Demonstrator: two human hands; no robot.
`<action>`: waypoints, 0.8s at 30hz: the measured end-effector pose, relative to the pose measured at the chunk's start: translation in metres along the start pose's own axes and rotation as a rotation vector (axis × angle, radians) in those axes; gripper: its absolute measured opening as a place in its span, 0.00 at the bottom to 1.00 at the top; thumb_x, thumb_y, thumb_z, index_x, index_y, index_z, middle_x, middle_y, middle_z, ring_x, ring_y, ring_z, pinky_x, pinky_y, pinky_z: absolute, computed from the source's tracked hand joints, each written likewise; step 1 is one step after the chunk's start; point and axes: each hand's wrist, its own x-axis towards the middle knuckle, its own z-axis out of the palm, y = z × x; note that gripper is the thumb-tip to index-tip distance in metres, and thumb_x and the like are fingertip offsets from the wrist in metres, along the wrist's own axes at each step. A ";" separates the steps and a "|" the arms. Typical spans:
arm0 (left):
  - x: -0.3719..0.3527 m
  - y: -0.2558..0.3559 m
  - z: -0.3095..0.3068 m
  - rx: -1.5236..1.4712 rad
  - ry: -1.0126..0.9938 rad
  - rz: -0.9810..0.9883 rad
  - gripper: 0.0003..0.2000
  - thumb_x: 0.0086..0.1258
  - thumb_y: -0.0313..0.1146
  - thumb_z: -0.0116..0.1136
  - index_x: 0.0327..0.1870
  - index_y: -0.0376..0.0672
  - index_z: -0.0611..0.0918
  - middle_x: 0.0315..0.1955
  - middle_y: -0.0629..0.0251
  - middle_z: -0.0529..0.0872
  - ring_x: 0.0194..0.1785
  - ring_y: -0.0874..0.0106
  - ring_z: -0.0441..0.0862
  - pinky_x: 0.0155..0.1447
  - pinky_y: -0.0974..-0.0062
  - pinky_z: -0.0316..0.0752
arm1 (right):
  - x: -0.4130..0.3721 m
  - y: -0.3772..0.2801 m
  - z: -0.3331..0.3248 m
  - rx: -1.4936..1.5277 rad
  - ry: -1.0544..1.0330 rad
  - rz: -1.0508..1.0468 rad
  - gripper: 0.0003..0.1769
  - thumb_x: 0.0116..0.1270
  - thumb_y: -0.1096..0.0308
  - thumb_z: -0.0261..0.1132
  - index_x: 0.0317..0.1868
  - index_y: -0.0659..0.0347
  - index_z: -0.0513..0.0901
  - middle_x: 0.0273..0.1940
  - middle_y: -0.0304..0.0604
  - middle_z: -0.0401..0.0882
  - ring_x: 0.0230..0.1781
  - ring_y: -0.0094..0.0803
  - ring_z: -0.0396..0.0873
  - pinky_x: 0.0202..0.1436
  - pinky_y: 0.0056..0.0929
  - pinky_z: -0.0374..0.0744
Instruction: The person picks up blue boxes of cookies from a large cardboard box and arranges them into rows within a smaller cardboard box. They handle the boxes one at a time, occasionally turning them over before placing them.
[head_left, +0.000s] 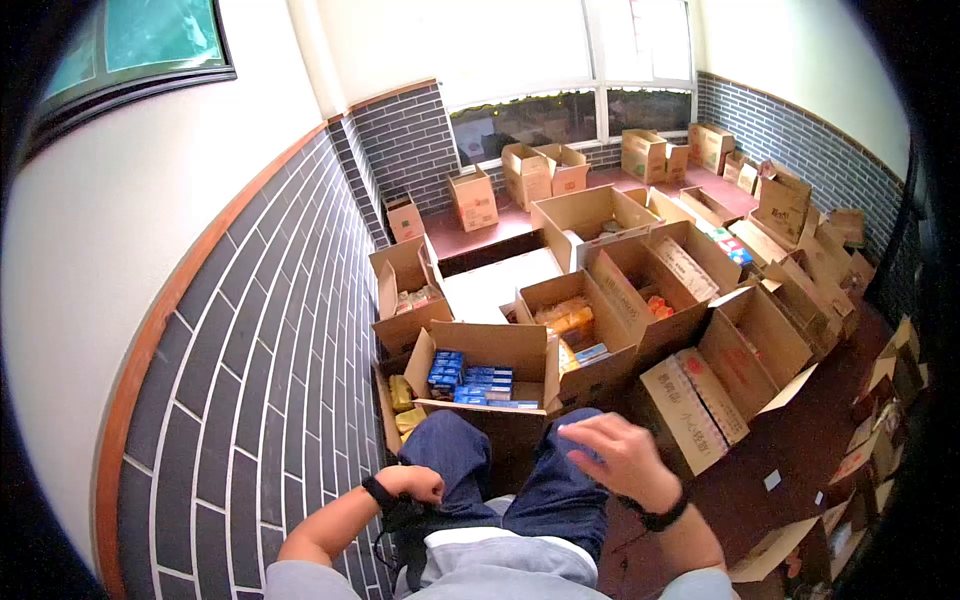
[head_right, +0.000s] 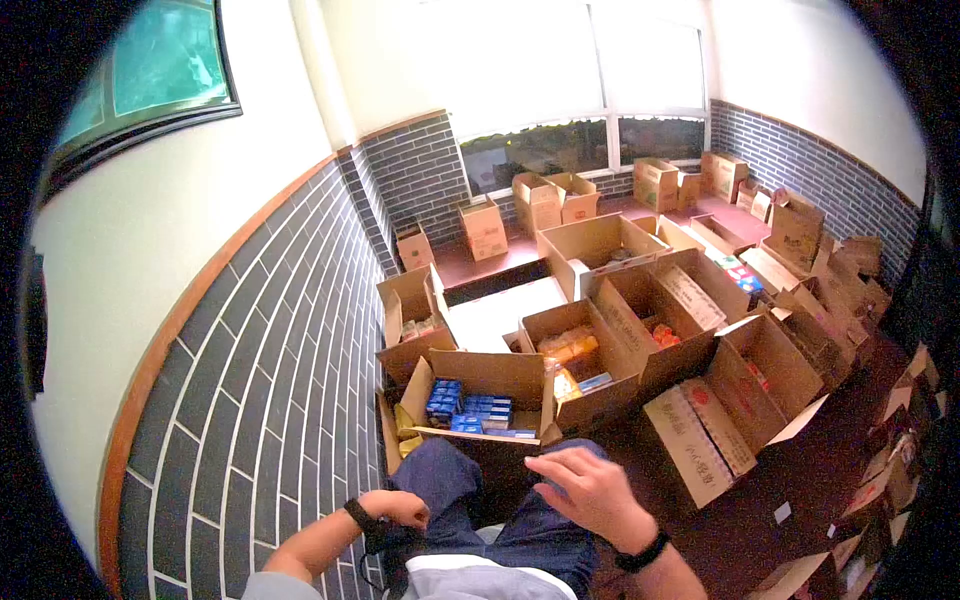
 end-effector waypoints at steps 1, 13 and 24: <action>0.000 0.002 0.003 -0.043 0.094 0.057 0.14 0.61 0.43 0.55 0.38 0.42 0.82 0.35 0.57 0.84 0.39 0.61 0.81 0.44 0.66 0.73 | 0.015 -0.028 -0.037 -0.017 0.111 -0.062 0.17 0.55 0.66 0.66 0.47 0.44 0.79 0.39 0.32 0.77 0.37 0.35 0.76 0.39 0.26 0.78; -0.013 -0.009 0.009 -0.076 0.399 -0.130 0.16 0.66 0.47 0.48 0.31 0.43 0.79 0.31 0.54 0.81 0.38 0.54 0.78 0.41 0.60 0.73 | 0.063 -0.089 -0.090 -0.476 0.447 -0.669 0.32 0.74 0.70 0.40 0.68 0.21 0.42 0.39 0.43 0.62 0.29 0.28 0.66 0.26 0.20 0.81; 0.035 -0.056 -0.025 -0.182 0.759 0.028 0.10 0.65 0.39 0.49 0.34 0.43 0.77 0.35 0.56 0.78 0.41 0.55 0.76 0.43 0.60 0.71 | 0.105 -0.048 -0.044 -0.280 0.256 -0.580 0.24 0.70 0.69 0.46 0.60 0.24 0.56 0.41 0.41 0.58 0.24 0.31 0.64 0.28 0.38 0.80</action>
